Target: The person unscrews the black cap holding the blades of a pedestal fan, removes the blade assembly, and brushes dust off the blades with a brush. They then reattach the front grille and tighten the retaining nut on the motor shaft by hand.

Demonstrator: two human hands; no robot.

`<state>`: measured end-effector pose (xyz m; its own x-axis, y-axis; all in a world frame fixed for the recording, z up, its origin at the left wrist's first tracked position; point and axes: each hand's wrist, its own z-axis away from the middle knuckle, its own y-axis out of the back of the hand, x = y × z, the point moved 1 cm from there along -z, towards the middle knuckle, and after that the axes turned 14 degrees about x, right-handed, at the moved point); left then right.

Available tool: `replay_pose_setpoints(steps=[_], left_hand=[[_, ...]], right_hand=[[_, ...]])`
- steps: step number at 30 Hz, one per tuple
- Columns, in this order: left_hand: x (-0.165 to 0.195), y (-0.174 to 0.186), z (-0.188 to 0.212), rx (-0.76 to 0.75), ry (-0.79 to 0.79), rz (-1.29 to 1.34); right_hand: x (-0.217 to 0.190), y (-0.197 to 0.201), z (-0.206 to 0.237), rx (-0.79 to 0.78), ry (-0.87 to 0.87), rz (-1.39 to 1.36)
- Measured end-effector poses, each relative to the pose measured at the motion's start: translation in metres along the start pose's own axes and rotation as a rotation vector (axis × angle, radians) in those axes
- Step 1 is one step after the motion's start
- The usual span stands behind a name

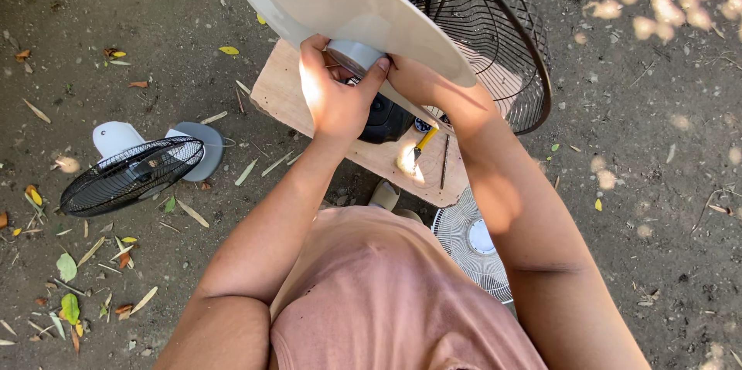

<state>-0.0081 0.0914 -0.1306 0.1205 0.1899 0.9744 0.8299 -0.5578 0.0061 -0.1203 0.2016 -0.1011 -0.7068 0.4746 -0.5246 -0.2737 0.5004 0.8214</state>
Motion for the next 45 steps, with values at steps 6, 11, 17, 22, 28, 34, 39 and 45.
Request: replay_pose_setpoints(steps=[6, 11, 17, 22, 28, 34, 39, 45], left_hand=[[0.008, 0.022, 0.009, -0.002, 0.054, -0.006], [0.007, 0.067, 0.016, -0.099, -0.055, -0.126], [-0.015, 0.089, 0.015, -0.148, 0.17, 0.001], [-0.034, 0.108, 0.025, -0.233, 0.232, 0.074], [-0.063, 0.138, 0.001, -0.426, -0.141, -0.166], [-0.068, 0.154, 0.008, -0.5, 0.149, -0.183], [-0.053, 0.137, 0.008, -0.434, 0.529, 0.162], [-0.032, 0.15, 0.0, -0.459, -0.041, -0.781]], right_hand=[[-0.015, 0.018, 0.0, 0.047, 0.021, -0.011], [-0.016, 0.028, -0.009, -0.038, -0.014, -0.346], [-0.012, 0.021, -0.007, -0.013, -0.021, -0.262], [-0.021, 0.028, 0.004, -0.011, 0.031, -0.358], [-0.041, 0.031, 0.057, -0.081, -0.163, -0.414], [-0.057, -0.014, 0.086, 0.05, 0.056, -0.54], [-0.034, -0.056, 0.099, -0.138, -0.146, -0.531], [0.047, -0.104, 0.135, -0.27, -0.502, 0.222]])
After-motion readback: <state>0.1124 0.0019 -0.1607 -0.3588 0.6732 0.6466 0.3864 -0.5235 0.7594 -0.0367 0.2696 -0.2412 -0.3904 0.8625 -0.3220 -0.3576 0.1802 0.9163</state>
